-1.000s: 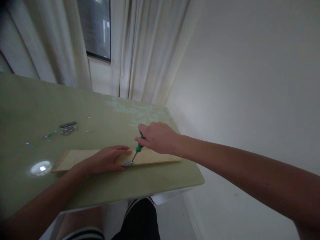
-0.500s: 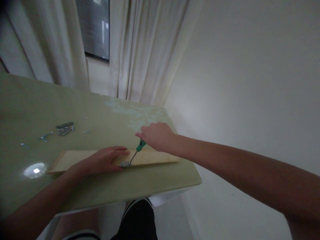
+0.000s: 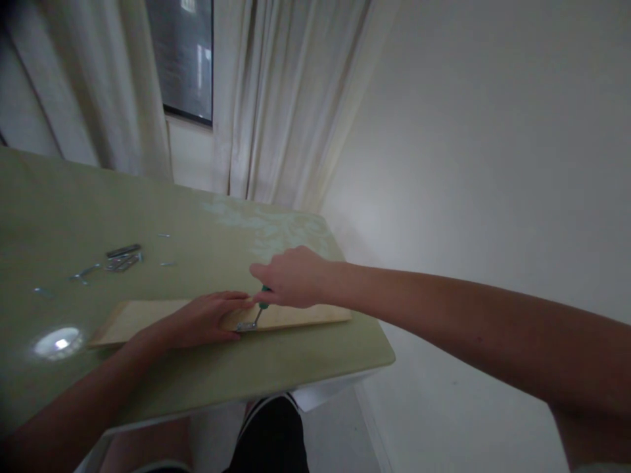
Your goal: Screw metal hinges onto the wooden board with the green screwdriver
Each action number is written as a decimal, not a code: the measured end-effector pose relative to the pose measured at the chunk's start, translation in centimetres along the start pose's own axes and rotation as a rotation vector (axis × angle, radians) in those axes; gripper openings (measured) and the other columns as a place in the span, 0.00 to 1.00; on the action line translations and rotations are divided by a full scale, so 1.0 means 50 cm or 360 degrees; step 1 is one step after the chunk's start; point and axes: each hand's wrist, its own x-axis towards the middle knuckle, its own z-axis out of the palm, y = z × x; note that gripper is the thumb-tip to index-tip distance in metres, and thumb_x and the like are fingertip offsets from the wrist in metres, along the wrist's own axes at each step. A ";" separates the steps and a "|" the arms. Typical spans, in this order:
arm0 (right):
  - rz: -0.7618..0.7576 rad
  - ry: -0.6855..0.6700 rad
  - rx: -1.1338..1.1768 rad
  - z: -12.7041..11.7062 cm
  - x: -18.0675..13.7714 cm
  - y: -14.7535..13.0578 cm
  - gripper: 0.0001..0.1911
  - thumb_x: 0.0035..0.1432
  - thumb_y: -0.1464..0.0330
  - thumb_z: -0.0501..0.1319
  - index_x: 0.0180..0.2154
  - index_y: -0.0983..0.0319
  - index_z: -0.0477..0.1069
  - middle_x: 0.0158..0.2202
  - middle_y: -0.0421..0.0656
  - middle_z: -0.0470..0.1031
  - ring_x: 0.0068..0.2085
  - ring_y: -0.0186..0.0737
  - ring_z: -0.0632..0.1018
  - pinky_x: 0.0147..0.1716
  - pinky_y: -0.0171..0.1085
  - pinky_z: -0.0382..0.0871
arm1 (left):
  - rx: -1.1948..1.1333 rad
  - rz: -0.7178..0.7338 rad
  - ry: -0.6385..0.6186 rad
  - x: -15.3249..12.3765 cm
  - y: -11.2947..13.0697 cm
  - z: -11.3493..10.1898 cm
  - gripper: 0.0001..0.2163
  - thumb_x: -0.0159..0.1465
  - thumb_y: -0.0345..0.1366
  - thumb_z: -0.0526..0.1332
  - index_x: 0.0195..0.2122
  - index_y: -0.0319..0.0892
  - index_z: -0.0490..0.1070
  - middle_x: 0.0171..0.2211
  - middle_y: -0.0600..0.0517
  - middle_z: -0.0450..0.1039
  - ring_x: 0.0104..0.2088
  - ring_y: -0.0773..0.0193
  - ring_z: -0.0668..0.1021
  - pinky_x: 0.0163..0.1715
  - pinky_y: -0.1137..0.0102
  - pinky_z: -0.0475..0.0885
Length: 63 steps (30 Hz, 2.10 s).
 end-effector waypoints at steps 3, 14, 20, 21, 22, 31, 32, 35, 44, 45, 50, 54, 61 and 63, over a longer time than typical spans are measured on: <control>0.0056 0.0021 -0.0034 -0.001 0.004 0.000 0.25 0.73 0.47 0.53 0.54 0.61 0.70 0.44 0.54 0.84 0.41 0.52 0.83 0.30 0.38 0.62 | -0.0007 -0.0001 0.0000 -0.001 0.004 -0.002 0.32 0.62 0.47 0.69 0.67 0.47 0.70 0.68 0.43 0.69 0.65 0.44 0.74 0.65 0.55 0.68; -0.0174 -0.0092 -0.0097 0.015 -0.012 0.017 0.23 0.71 0.50 0.59 0.58 0.59 0.68 0.50 0.53 0.83 0.42 0.50 0.83 0.29 0.37 0.60 | 0.0007 0.0020 0.0015 0.001 0.002 0.000 0.32 0.61 0.48 0.68 0.66 0.47 0.70 0.67 0.42 0.70 0.64 0.43 0.75 0.64 0.56 0.68; 0.0002 -0.0069 -0.0015 0.017 -0.017 0.017 0.24 0.73 0.49 0.56 0.57 0.60 0.66 0.45 0.51 0.84 0.41 0.49 0.83 0.29 0.37 0.58 | -0.0015 0.0011 0.0030 -0.001 0.005 0.000 0.31 0.61 0.46 0.68 0.67 0.47 0.70 0.68 0.42 0.70 0.65 0.43 0.74 0.65 0.55 0.68; -0.0117 -0.0080 -0.0003 0.014 -0.016 0.018 0.24 0.71 0.50 0.59 0.58 0.58 0.65 0.47 0.50 0.84 0.43 0.48 0.83 0.30 0.37 0.59 | -0.0019 0.0007 0.0040 -0.002 0.007 -0.001 0.31 0.61 0.46 0.68 0.66 0.48 0.70 0.68 0.42 0.70 0.65 0.43 0.74 0.65 0.54 0.68; -0.0186 -0.0079 -0.0001 0.011 -0.014 0.018 0.25 0.70 0.50 0.61 0.58 0.57 0.65 0.47 0.49 0.84 0.43 0.47 0.83 0.30 0.37 0.59 | -0.0020 0.0001 0.0044 -0.002 0.008 -0.002 0.31 0.61 0.46 0.68 0.66 0.49 0.71 0.67 0.43 0.70 0.65 0.43 0.74 0.65 0.54 0.68; -0.0334 -0.0126 -0.0209 0.009 0.007 0.027 0.19 0.69 0.55 0.63 0.55 0.57 0.71 0.48 0.49 0.83 0.43 0.48 0.83 0.33 0.37 0.62 | 0.0011 -0.0028 0.0004 -0.003 0.010 -0.003 0.32 0.61 0.45 0.68 0.67 0.46 0.70 0.68 0.42 0.69 0.65 0.45 0.74 0.66 0.55 0.68; -0.0258 -0.0183 -0.0173 0.011 0.007 0.027 0.18 0.69 0.54 0.63 0.53 0.58 0.73 0.46 0.49 0.83 0.42 0.48 0.83 0.32 0.38 0.63 | 0.0008 -0.0024 0.0013 -0.003 0.008 -0.001 0.32 0.61 0.45 0.68 0.67 0.46 0.70 0.68 0.42 0.69 0.65 0.45 0.74 0.66 0.55 0.68; 0.0139 -0.0256 0.0020 0.016 0.003 0.031 0.26 0.65 0.45 0.63 0.49 0.61 0.75 0.42 0.51 0.84 0.39 0.49 0.83 0.29 0.37 0.62 | 0.0003 -0.0016 0.0026 -0.001 0.001 0.006 0.31 0.61 0.46 0.68 0.67 0.49 0.70 0.68 0.43 0.69 0.65 0.44 0.74 0.66 0.55 0.68; 0.0180 -0.0220 0.0117 0.015 0.011 0.032 0.32 0.62 0.40 0.63 0.46 0.62 0.76 0.39 0.51 0.84 0.38 0.49 0.82 0.28 0.37 0.61 | -0.0006 -0.0026 0.0011 -0.002 -0.003 0.006 0.33 0.61 0.47 0.68 0.68 0.48 0.69 0.68 0.42 0.69 0.66 0.43 0.73 0.66 0.55 0.68; 0.0192 -0.0211 0.0116 0.014 0.012 0.031 0.32 0.61 0.40 0.63 0.47 0.63 0.75 0.40 0.52 0.84 0.38 0.48 0.82 0.28 0.37 0.61 | -0.0005 -0.0028 0.0013 -0.002 -0.001 0.005 0.33 0.61 0.47 0.68 0.67 0.47 0.70 0.68 0.42 0.69 0.66 0.43 0.73 0.66 0.55 0.68; -0.0589 -0.0034 -0.0202 0.022 0.012 0.030 0.12 0.72 0.61 0.60 0.54 0.54 0.73 0.48 0.45 0.82 0.43 0.44 0.81 0.33 0.37 0.61 | -0.0004 -0.0011 0.0029 -0.002 0.003 0.002 0.32 0.61 0.46 0.68 0.67 0.45 0.70 0.67 0.43 0.70 0.65 0.43 0.75 0.65 0.57 0.69; -0.0012 -0.0195 0.0120 0.028 0.031 0.028 0.20 0.66 0.50 0.65 0.43 0.62 0.76 0.37 0.46 0.81 0.37 0.44 0.80 0.29 0.36 0.61 | 0.0002 -0.0014 0.0007 -0.001 -0.001 0.005 0.33 0.62 0.46 0.68 0.68 0.46 0.69 0.69 0.43 0.69 0.66 0.44 0.73 0.66 0.58 0.68; -0.0908 0.0018 -0.0271 0.019 0.017 0.035 0.10 0.69 0.68 0.64 0.51 0.53 0.73 0.47 0.43 0.78 0.36 0.38 0.78 0.30 0.37 0.62 | -0.0013 -0.0001 0.0007 -0.001 0.000 0.007 0.32 0.62 0.45 0.68 0.68 0.46 0.70 0.67 0.43 0.70 0.64 0.46 0.75 0.65 0.57 0.68; -0.0989 0.0014 -0.0269 0.021 0.016 0.032 0.08 0.72 0.70 0.59 0.47 0.53 0.74 0.43 0.41 0.78 0.34 0.37 0.77 0.31 0.37 0.61 | -0.0014 -0.0005 0.0011 -0.001 0.000 0.007 0.33 0.62 0.45 0.68 0.68 0.45 0.69 0.68 0.43 0.70 0.65 0.45 0.74 0.65 0.58 0.68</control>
